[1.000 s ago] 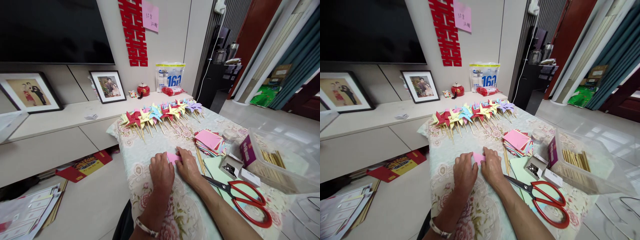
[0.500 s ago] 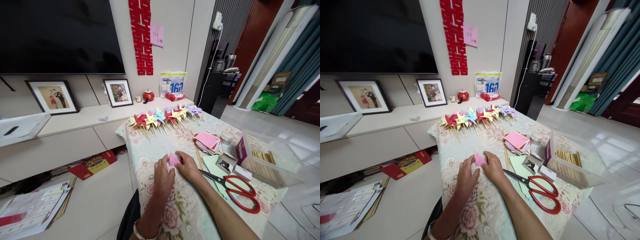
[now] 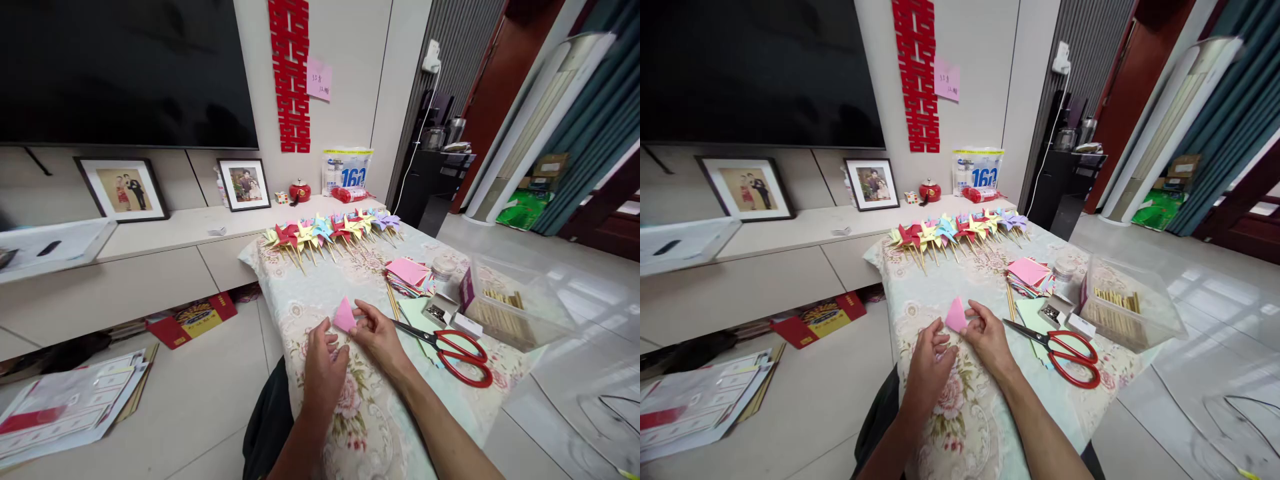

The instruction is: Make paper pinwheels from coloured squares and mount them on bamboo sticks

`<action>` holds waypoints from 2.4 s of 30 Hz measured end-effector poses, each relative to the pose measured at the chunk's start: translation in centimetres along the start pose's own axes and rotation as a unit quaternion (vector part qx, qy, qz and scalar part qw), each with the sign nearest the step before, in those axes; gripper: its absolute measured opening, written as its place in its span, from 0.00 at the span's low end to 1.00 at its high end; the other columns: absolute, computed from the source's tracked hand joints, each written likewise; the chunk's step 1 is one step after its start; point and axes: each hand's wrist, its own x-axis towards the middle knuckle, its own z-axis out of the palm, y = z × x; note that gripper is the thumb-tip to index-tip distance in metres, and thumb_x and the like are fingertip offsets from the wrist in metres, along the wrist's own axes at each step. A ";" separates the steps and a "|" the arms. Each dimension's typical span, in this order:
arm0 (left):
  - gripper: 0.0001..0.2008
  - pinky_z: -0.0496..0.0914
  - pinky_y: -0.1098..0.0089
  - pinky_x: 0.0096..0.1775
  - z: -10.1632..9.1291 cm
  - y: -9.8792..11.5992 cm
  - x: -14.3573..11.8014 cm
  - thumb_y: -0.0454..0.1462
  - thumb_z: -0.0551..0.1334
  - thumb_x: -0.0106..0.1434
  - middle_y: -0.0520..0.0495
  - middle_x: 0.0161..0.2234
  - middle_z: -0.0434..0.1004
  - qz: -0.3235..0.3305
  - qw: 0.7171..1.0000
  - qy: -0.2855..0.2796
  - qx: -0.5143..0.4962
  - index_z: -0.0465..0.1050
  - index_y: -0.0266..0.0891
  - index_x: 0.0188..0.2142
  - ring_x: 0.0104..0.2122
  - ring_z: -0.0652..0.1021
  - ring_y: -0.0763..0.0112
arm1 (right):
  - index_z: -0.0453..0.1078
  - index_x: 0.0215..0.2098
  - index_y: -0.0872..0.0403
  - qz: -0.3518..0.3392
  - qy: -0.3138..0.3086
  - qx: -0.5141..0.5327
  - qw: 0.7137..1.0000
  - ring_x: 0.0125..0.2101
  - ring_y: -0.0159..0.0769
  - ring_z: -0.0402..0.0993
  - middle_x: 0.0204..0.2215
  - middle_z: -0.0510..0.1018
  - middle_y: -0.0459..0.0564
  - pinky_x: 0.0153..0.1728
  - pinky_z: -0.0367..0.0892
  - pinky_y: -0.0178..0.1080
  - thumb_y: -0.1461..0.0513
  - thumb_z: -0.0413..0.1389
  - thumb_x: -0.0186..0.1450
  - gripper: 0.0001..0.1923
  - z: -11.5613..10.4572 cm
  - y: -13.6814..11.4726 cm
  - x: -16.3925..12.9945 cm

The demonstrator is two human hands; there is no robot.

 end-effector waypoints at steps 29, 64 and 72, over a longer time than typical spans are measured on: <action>0.14 0.67 0.74 0.27 -3.5 2.2 -2.6 0.46 0.70 0.54 0.53 0.23 0.74 -0.195 0.951 -0.139 -0.196 0.72 0.38 0.28 0.23 0.74 0.73 | 0.74 0.39 0.51 -0.153 0.030 -0.362 0.919 0.39 0.40 0.76 0.37 0.79 0.51 0.41 0.69 0.40 0.59 0.51 0.71 0.10 -8.4 -4.2 -8.7; 0.06 0.70 0.64 0.47 -7.3 2.4 -4.3 0.37 0.63 0.66 0.45 0.39 0.77 0.047 0.947 -0.259 -0.184 0.79 0.40 0.34 0.42 0.77 0.64 | 0.73 0.39 0.53 -0.023 -0.054 -0.627 0.777 0.28 0.43 0.75 0.29 0.80 0.54 0.27 0.67 0.39 0.54 0.54 0.64 0.12 -17.3 -6.6 -10.2; 0.08 0.71 0.64 0.46 -7.9 1.8 -4.2 0.39 0.63 0.66 0.43 0.40 0.77 0.053 0.945 -0.272 -0.172 0.79 0.39 0.35 0.42 0.78 0.63 | 0.71 0.31 0.52 0.186 -0.202 -0.253 0.928 0.22 0.33 0.66 0.23 0.71 0.46 0.23 0.66 0.32 0.45 0.59 0.62 0.18 -12.4 -9.3 -17.7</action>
